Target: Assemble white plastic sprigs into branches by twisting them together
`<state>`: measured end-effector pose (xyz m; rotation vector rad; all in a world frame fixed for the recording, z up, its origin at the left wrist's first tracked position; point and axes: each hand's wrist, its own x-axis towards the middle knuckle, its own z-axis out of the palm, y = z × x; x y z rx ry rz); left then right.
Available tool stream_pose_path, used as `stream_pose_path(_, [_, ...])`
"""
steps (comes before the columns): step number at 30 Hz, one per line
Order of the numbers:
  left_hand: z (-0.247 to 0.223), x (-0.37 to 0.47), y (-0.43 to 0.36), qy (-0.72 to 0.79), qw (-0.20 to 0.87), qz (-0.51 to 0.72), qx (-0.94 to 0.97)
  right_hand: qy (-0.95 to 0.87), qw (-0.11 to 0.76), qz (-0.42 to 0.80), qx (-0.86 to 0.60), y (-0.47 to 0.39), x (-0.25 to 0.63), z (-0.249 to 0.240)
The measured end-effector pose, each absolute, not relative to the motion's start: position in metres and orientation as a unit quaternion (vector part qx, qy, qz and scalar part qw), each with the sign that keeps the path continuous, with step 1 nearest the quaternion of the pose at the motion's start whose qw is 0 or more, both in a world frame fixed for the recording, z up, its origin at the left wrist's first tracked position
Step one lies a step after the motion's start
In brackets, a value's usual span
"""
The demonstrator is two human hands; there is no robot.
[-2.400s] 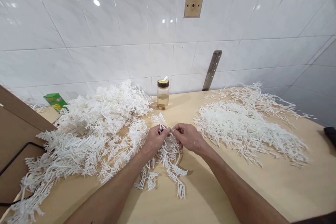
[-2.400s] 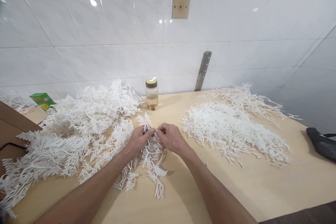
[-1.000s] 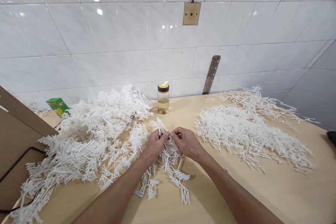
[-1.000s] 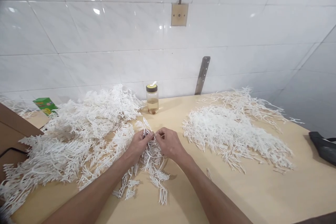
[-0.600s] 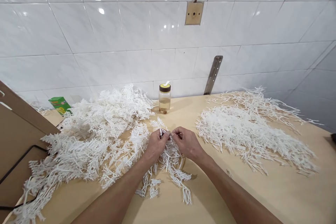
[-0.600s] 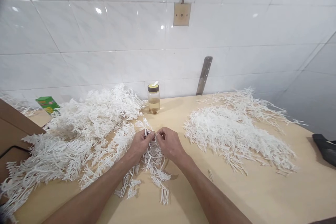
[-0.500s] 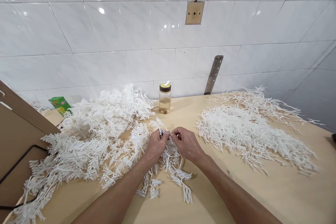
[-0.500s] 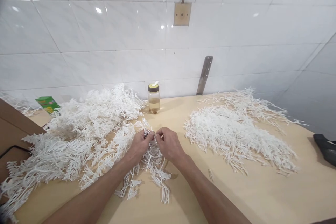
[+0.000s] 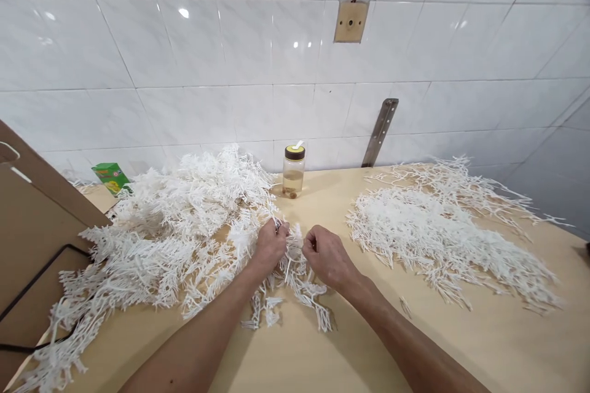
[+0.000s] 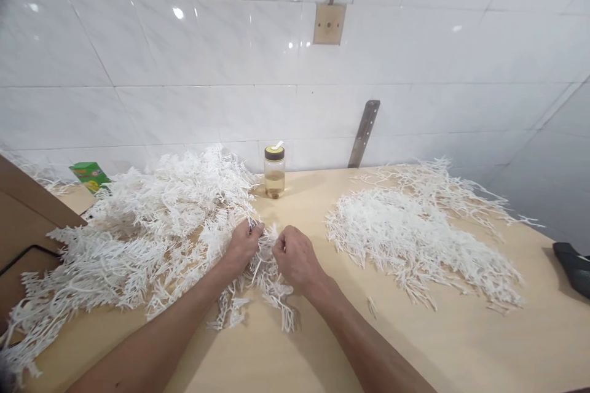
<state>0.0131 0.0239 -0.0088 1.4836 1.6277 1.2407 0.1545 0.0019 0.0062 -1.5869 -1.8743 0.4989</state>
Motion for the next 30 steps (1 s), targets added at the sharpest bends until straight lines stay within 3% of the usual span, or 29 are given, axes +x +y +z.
stream_pose_path(3, [-0.005, 0.005, 0.025, 0.571, 0.356, 0.475, 0.567, -0.628, 0.333, 0.281, -0.644, 0.008, 0.177, 0.018])
stream_pose_path(5, [-0.006, 0.004, 0.024, 0.546, 0.381, 0.474, 0.576, -0.571, 0.372, 0.272, -0.679, 0.016, 0.206, 0.026])
stream_pose_path(9, [-0.01, 0.008, 0.024, 0.524, 0.401, 0.482, 0.576, -0.463, 0.418, 0.115, -0.773, 0.033, 0.271, 0.032])
stream_pose_path(11, [-0.01, 0.01, 0.023, 0.524, 0.396, 0.485, 0.577, -0.469, 0.416, -0.002, -0.779, 0.036, 0.287, 0.03])
stream_pose_path(13, [-0.008, 0.012, 0.022, 0.529, 0.377, 0.484, 0.587, -0.52, 0.409, -0.04, -0.749, 0.036, 0.28, 0.026])
stream_pose_path(18, [-0.007, 0.015, 0.019, 0.534, 0.33, 0.472, 0.619, -0.717, 0.364, 0.203, -0.558, 0.02, 0.203, 0.02])
stream_pose_path(30, [-0.007, 0.019, 0.016, 0.503, 0.356, 0.491, 0.616, -0.686, 0.336, 0.369, -0.53, 0.013, 0.181, 0.014])
